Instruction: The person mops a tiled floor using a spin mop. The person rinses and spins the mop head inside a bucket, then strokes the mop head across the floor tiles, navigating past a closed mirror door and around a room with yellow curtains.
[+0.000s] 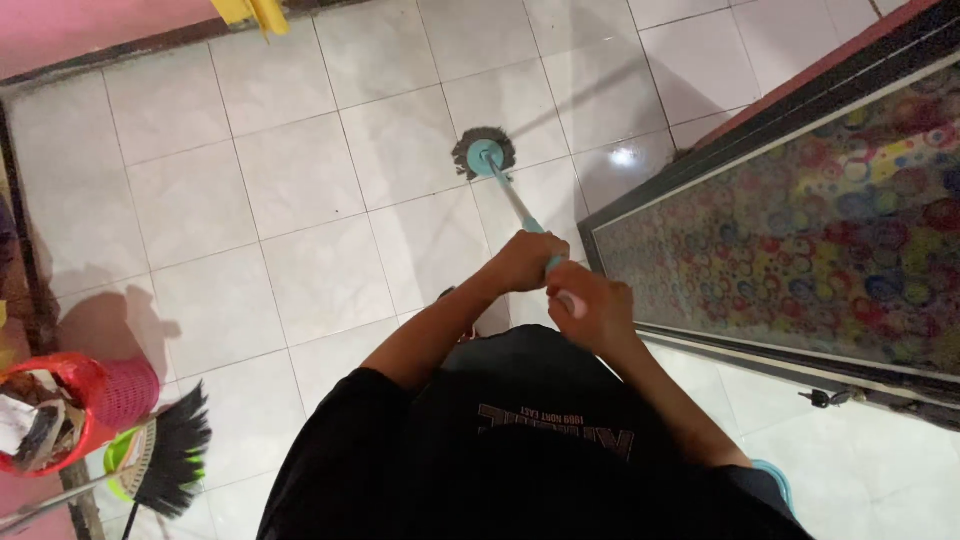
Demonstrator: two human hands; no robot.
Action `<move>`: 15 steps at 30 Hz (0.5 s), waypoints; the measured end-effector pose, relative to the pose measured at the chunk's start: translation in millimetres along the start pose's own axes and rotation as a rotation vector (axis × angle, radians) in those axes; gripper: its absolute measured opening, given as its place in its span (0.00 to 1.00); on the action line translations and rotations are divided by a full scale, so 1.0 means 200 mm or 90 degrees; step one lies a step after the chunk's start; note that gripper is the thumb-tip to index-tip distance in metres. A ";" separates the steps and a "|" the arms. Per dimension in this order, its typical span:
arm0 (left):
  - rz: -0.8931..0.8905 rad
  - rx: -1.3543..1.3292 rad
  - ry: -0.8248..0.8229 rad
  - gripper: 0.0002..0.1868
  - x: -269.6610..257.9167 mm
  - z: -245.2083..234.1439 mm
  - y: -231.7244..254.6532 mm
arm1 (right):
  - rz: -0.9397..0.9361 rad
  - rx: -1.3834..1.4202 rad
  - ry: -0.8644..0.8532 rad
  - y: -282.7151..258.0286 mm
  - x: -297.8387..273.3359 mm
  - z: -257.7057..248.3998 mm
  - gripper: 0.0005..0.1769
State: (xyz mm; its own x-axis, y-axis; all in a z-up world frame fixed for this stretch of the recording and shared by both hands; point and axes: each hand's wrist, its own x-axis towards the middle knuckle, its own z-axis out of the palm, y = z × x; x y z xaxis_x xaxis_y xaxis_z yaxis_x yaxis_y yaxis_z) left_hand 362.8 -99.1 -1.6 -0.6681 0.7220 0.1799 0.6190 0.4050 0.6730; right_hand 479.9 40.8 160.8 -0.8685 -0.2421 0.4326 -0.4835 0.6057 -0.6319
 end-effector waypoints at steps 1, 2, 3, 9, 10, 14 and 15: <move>-0.011 -0.018 0.009 0.12 0.01 0.01 -0.03 | -0.004 0.046 0.014 0.01 0.03 0.02 0.10; -0.022 -0.036 0.017 0.11 0.02 0.02 -0.08 | -0.009 0.092 0.028 0.04 0.05 0.05 0.10; -0.028 -0.028 0.040 0.11 0.04 0.03 -0.16 | 0.001 0.076 0.017 0.08 0.08 0.09 0.09; -0.091 -0.065 0.101 0.12 0.02 0.09 -0.55 | 0.019 0.026 -0.051 0.29 0.15 0.44 0.10; -0.108 -0.069 0.081 0.12 -0.01 0.09 -0.53 | 0.012 0.007 -0.054 0.28 0.13 0.45 0.10; -0.040 0.006 -0.003 0.14 -0.01 0.01 -0.29 | 0.046 0.004 -0.125 0.14 0.08 0.22 0.10; -0.016 -0.004 -0.011 0.12 -0.03 0.01 -0.20 | 0.061 -0.007 -0.133 0.09 0.05 0.14 0.10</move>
State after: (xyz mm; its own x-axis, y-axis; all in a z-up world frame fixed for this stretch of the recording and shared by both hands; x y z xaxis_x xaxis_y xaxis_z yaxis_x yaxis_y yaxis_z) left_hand 342.4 -118.8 -30.9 -0.6762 0.7214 0.1495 0.5987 0.4199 0.6820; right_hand 458.8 27.6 135.7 -0.9145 -0.3342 0.2279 -0.3978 0.6410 -0.6564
